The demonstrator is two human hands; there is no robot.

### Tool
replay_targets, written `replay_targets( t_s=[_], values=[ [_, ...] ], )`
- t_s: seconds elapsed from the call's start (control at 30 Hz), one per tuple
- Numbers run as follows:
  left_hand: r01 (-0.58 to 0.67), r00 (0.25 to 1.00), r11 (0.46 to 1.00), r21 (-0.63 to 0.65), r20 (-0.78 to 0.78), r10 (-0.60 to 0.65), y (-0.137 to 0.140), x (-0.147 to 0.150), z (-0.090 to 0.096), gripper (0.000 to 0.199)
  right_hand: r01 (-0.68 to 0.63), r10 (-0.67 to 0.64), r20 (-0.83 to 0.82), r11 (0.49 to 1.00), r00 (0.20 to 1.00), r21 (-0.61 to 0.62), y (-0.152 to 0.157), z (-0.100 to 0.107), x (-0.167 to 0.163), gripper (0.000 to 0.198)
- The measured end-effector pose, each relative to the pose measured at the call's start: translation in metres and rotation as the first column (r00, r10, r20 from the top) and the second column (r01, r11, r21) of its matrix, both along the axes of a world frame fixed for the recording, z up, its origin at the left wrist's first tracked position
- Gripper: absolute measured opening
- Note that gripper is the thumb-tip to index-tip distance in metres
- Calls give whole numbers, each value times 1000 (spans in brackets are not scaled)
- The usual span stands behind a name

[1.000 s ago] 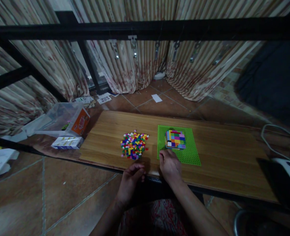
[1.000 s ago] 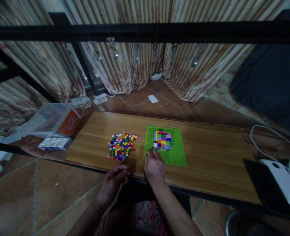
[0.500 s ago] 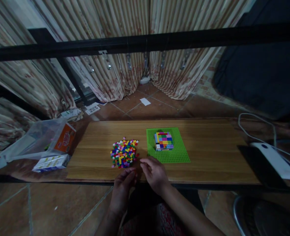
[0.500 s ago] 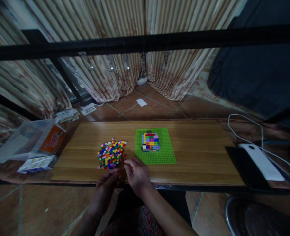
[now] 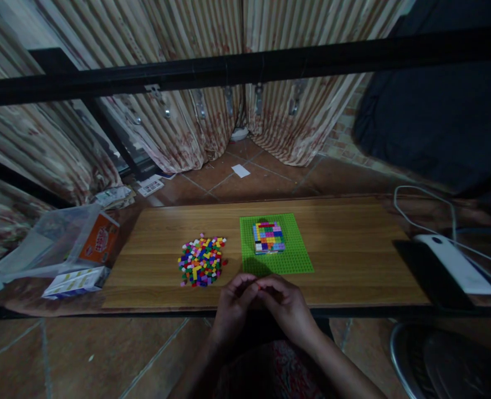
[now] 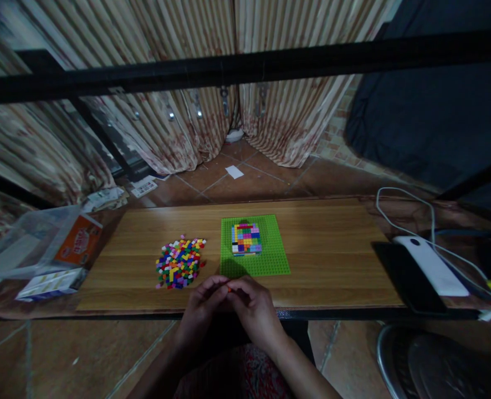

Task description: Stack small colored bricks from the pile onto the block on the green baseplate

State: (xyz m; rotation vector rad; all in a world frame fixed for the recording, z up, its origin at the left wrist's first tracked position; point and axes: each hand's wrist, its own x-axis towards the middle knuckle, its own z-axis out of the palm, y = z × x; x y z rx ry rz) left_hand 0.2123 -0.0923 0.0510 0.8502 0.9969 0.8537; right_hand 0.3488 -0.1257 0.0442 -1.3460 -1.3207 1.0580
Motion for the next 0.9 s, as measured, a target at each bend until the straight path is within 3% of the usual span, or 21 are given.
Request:
replay_targets(
  t_s=[0.2, 0.4, 0.7, 0.9],
  values=[
    [-1, 999, 998, 56, -32, 3, 7, 24, -5, 33, 160, -161, 36, 986, 986, 36, 6, -3, 18, 18],
    [-70, 990, 991, 113, -110, 82, 13, 24, -9, 33, 334, -344, 56, 932, 937, 141, 22, -18, 34, 16],
    [-15, 974, 992, 128, -222, 43, 29, 26, -20, 51, 255, -369, 313, 901, 875, 351, 45, -21, 48, 15],
    [80, 963, 988, 135, -267, -41, 35, 31, -22, 59, 201, -346, 441, 918, 828, 343, 59, -19, 55, 14]
  ],
)
